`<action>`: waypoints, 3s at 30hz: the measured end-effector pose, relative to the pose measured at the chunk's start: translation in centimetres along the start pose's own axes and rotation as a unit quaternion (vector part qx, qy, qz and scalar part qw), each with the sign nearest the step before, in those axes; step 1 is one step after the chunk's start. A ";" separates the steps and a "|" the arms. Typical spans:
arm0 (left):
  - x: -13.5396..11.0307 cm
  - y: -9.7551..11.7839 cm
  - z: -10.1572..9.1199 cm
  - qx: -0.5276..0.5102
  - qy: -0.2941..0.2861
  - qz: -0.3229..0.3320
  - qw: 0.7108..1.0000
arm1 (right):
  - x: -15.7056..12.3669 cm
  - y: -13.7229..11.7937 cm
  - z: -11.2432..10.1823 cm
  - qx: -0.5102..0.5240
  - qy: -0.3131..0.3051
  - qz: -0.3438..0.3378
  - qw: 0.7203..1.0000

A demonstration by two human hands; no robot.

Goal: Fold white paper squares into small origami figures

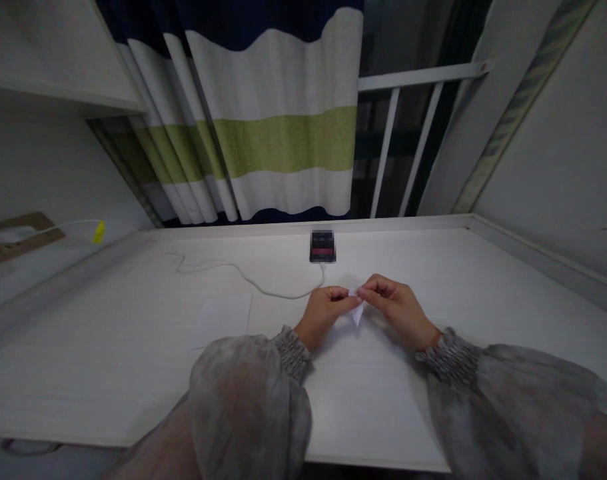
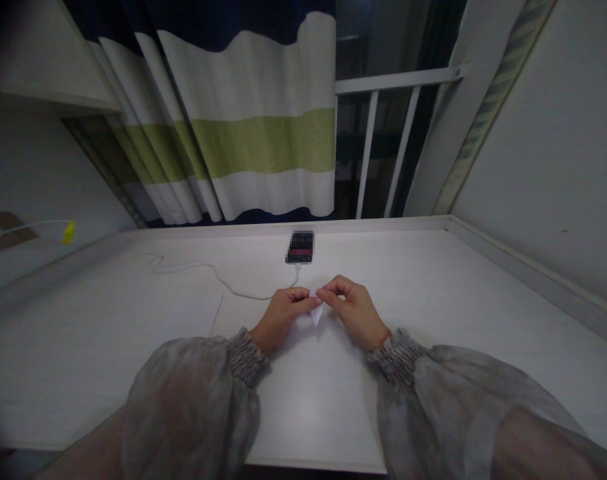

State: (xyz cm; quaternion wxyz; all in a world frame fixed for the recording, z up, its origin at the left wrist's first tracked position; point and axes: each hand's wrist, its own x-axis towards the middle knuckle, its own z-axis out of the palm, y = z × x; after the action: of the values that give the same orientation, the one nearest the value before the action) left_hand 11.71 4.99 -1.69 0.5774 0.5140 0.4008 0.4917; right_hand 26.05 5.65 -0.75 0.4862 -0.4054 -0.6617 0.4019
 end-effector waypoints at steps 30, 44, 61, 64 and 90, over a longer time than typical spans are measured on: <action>-0.3 0.6 0.5 -0.137 -0.059 0.029 0.988 | 0.1 -1.1 -0.3 0.210 -0.078 0.057 0.973; 0.1 0.3 0.2 -0.153 -0.029 0.036 0.987 | 0.0 -0.7 -0.2 0.124 -0.004 0.002 0.992; 0.1 0.6 0.2 -0.104 0.022 0.043 0.993 | 0.1 -0.4 -0.1 0.143 0.006 0.034 0.989; 0.0 0.5 0.1 -0.083 0.020 0.039 0.996 | 0.1 -0.6 0.0 0.164 0.002 0.037 0.986; -0.5 0.5 0.0 -0.075 -0.079 -0.058 0.992 | 0.6 -1.3 -2.6 0.079 -0.094 0.001 0.992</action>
State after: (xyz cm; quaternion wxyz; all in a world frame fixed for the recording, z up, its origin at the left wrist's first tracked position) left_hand 11.57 4.45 -1.22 0.6716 0.4826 0.3450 0.4440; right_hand 28.22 6.12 1.15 0.4520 -0.3270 -0.6699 0.4899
